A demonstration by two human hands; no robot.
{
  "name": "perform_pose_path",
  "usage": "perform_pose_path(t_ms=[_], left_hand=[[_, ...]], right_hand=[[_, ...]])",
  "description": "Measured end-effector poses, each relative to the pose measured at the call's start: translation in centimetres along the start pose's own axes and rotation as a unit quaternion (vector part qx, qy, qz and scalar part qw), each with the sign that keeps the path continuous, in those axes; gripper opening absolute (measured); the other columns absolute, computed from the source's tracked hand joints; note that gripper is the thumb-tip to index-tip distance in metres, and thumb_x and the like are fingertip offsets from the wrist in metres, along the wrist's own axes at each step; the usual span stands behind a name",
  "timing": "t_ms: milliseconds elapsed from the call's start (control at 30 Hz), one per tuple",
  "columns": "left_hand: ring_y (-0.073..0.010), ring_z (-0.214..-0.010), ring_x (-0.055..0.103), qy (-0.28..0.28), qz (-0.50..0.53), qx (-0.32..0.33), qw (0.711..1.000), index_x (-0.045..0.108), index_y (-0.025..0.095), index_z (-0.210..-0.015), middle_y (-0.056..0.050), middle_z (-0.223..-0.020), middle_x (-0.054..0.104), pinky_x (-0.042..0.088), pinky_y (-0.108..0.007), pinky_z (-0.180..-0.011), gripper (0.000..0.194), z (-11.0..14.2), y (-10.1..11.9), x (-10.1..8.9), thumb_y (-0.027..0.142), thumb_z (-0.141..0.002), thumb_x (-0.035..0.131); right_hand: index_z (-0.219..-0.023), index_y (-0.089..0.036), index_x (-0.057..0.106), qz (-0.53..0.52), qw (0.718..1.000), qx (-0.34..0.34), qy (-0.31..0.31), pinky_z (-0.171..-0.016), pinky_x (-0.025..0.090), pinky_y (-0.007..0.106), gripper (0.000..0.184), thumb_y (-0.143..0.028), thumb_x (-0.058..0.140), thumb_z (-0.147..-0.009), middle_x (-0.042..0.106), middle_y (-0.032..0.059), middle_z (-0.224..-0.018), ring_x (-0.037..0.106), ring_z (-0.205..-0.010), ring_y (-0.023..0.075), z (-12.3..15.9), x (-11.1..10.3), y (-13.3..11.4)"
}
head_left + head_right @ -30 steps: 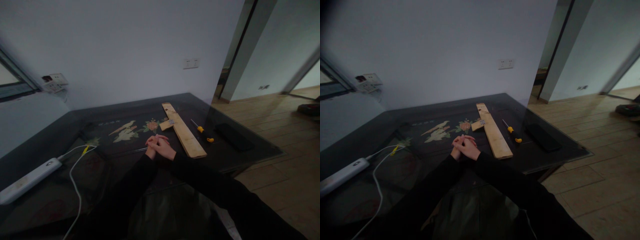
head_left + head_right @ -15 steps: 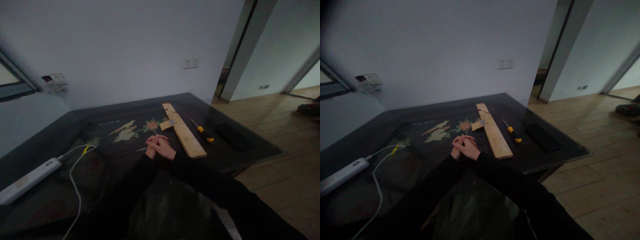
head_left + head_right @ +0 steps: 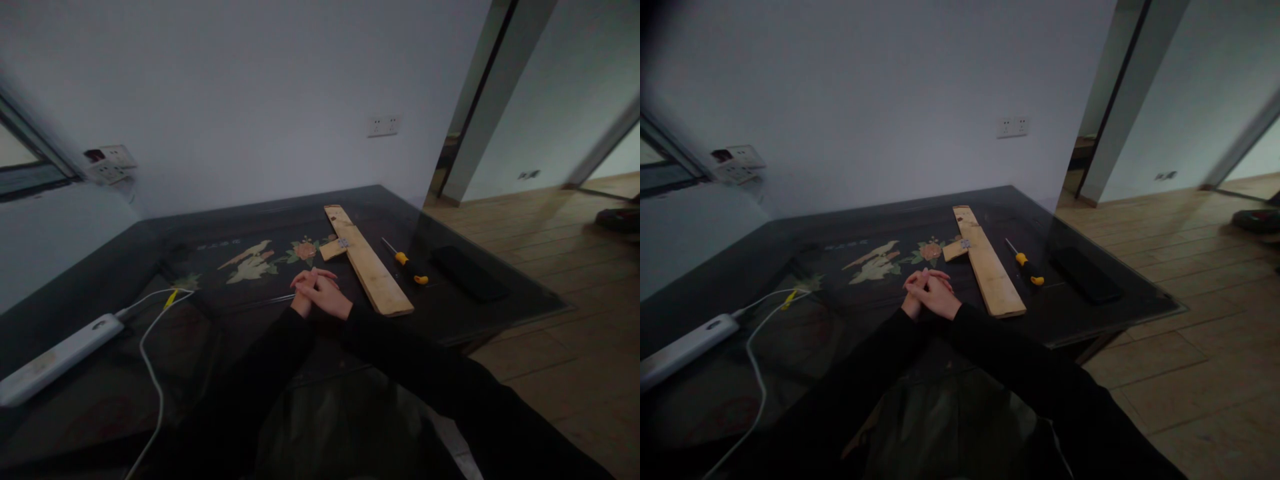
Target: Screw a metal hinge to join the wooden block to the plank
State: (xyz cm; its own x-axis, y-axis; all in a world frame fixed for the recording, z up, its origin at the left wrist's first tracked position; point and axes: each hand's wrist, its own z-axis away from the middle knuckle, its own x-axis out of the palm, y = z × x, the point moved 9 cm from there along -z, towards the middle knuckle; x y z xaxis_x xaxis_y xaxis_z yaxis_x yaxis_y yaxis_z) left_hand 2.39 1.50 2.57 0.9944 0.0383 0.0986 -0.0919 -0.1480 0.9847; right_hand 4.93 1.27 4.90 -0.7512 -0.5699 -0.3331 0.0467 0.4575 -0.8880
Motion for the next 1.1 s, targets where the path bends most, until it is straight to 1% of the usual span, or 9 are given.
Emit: perform_pose_path(t_ms=[100, 300, 500, 700, 833, 1100], left_hand=[[-0.0242, -0.079, 0.066, -0.004, 0.033, 0.001, 0.999, 0.062, 0.016, -0.081, -0.008, -0.074, 0.067, 0.051, -0.039, -0.079, 0.056, -0.03, -0.12, -0.01, 0.066, -0.087, 0.036], [-0.0246, -0.077, 0.067, 0.003, 0.027, -0.019, 0.999, 0.062, 0.016, -0.078, -0.009, -0.07, 0.066, 0.052, -0.039, -0.076, 0.059, -0.43, -0.83, -0.33, 0.069, -0.084, 0.037], [-0.025, -0.079, 0.066, -0.004, 0.041, -0.003, 0.999, 0.062, 0.017, -0.081, -0.009, -0.075, 0.067, 0.052, -0.04, -0.077, 0.053, 0.01, -0.16, -0.12, 0.065, -0.085, 0.042], [-0.0247, -0.078, 0.066, 0.001, 0.046, -0.008, 0.999, 0.062, 0.017, -0.08, -0.008, -0.073, 0.067, 0.052, -0.04, -0.078, 0.051, 0.09, -0.11, -0.03, 0.063, -0.086, 0.042], [-0.0247, -0.079, 0.066, 0.005, 0.039, -0.005, 0.999, 0.062, 0.017, -0.08, -0.008, -0.073, 0.067, 0.051, -0.04, -0.08, 0.051, -0.02, -0.24, -0.23, 0.063, -0.086, 0.043], [-0.0244, -0.078, 0.066, -0.002, 0.03, 0.005, 1.0, 0.063, 0.016, -0.082, -0.008, -0.072, 0.067, 0.05, -0.04, -0.081, 0.054, -0.13, -0.17, -0.23, 0.065, -0.086, 0.041]], right_hand=[[-0.094, -0.02, 0.062, 0.001, 1.0, 0.004, -0.001, -0.091, 0.043, 0.031, 0.022, -0.034, 0.047, -0.088, 0.064, 0.004, -0.097, 0.059, -0.098, 0.0182, -0.01, 0.03, 0.1], [-0.094, -0.02, 0.061, 0.02, 1.0, 0.01, -0.006, -0.092, 0.042, 0.032, 0.022, -0.034, 0.045, -0.088, 0.064, 0.004, -0.099, 0.059, -0.099, 0.0188, -0.14, 0.19, 0.28], [-0.095, -0.019, 0.061, 0.005, 1.0, 0.002, -0.003, -0.091, 0.043, 0.033, 0.022, -0.034, 0.046, -0.087, 0.063, 0.0045, -0.098, 0.059, -0.097, 0.0188, -0.05, 0.09, 0.05], [-0.091, -0.021, 0.062, -0.006, 1.0, -0.006, 0.004, -0.09, 0.043, 0.038, 0.021, -0.034, 0.047, -0.085, 0.063, 0.0046, -0.095, 0.059, -0.097, 0.0224, 0.05, -0.14, -0.54], [-0.089, -0.023, 0.061, -0.017, 1.0, -0.004, 0.005, -0.09, 0.043, 0.037, 0.018, -0.033, 0.048, -0.085, 0.064, 0.0038, -0.095, 0.06, -0.096, 0.0223, 0.04, -0.14, -0.65], [-0.093, -0.018, 0.062, -0.006, 1.0, -0.002, -0.001, -0.09, 0.043, 0.033, 0.023, -0.034, 0.046, -0.086, 0.063, 0.0056, -0.096, 0.06, -0.097, 0.0198, -0.02, -0.07, -0.56]])
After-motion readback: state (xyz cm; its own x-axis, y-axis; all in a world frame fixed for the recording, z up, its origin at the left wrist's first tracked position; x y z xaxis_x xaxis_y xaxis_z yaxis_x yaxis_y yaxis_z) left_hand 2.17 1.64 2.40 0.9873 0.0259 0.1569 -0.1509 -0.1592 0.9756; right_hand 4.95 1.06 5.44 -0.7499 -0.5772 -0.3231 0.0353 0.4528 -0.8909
